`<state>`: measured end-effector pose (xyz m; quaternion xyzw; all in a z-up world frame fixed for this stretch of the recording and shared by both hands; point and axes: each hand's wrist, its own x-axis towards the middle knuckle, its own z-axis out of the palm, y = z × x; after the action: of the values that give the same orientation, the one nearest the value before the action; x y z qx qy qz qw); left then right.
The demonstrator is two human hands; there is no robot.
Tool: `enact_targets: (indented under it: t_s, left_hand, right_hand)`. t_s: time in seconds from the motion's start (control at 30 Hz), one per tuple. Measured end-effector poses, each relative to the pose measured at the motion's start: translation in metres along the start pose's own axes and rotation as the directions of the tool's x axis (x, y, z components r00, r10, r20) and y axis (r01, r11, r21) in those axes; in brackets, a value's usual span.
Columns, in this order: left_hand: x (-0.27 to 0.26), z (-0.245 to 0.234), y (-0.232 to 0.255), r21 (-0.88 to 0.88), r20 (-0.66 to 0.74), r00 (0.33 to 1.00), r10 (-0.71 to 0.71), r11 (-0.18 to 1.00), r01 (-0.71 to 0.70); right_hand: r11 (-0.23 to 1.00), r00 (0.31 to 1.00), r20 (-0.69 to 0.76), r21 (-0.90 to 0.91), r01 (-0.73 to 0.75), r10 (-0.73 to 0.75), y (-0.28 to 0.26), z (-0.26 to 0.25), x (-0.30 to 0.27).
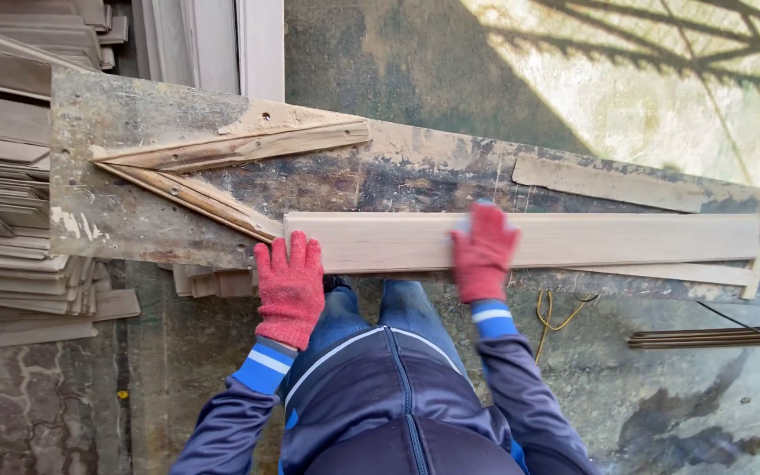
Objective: Sanding a wooden plank by hand using sandpaper.
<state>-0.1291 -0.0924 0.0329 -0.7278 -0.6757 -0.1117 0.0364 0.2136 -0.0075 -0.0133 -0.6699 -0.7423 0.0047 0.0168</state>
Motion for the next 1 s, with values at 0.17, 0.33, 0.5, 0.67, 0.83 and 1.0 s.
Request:
enact_targets:
  t_s: [0.17,0.33,0.5,0.67,0.83,1.0]
  left_hand:
    - [0.01,-0.004,-0.004,0.029,0.061,0.997,0.042,0.999,-0.043]
    - [0.02,-0.01,-0.003,0.07,0.186,0.98,0.072,0.994,-0.086]
    - [0.042,-0.056,0.013,0.167,0.114,0.985,0.131,0.975,-0.149]
    - [0.035,-0.054,0.022,0.333,0.153,0.981,0.115,0.929,-0.161]
    - [0.043,-0.036,0.044,0.477,0.299,0.953,-0.052,0.873,-0.102]
    - [0.126,-0.011,0.213,0.128,0.093,0.992,-0.083,0.989,0.071]
  right_hand:
    - [0.867,0.849,0.175,-0.08,-0.492,0.498,0.081,0.0,-0.007]
    - [0.974,0.969,0.109,0.004,-0.225,0.223,-0.058,-0.029,-0.003]
    - [0.927,0.961,-0.021,0.26,0.272,-0.276,-0.054,-0.025,-0.003]
    - [0.991,0.992,0.057,0.061,-0.115,0.112,0.118,0.0,-0.001]
    - [0.902,0.9,-0.066,0.068,-0.427,0.432,0.228,0.033,0.005]
    - [0.998,1.0,-0.017,0.056,-0.022,0.023,0.158,0.031,-0.004]
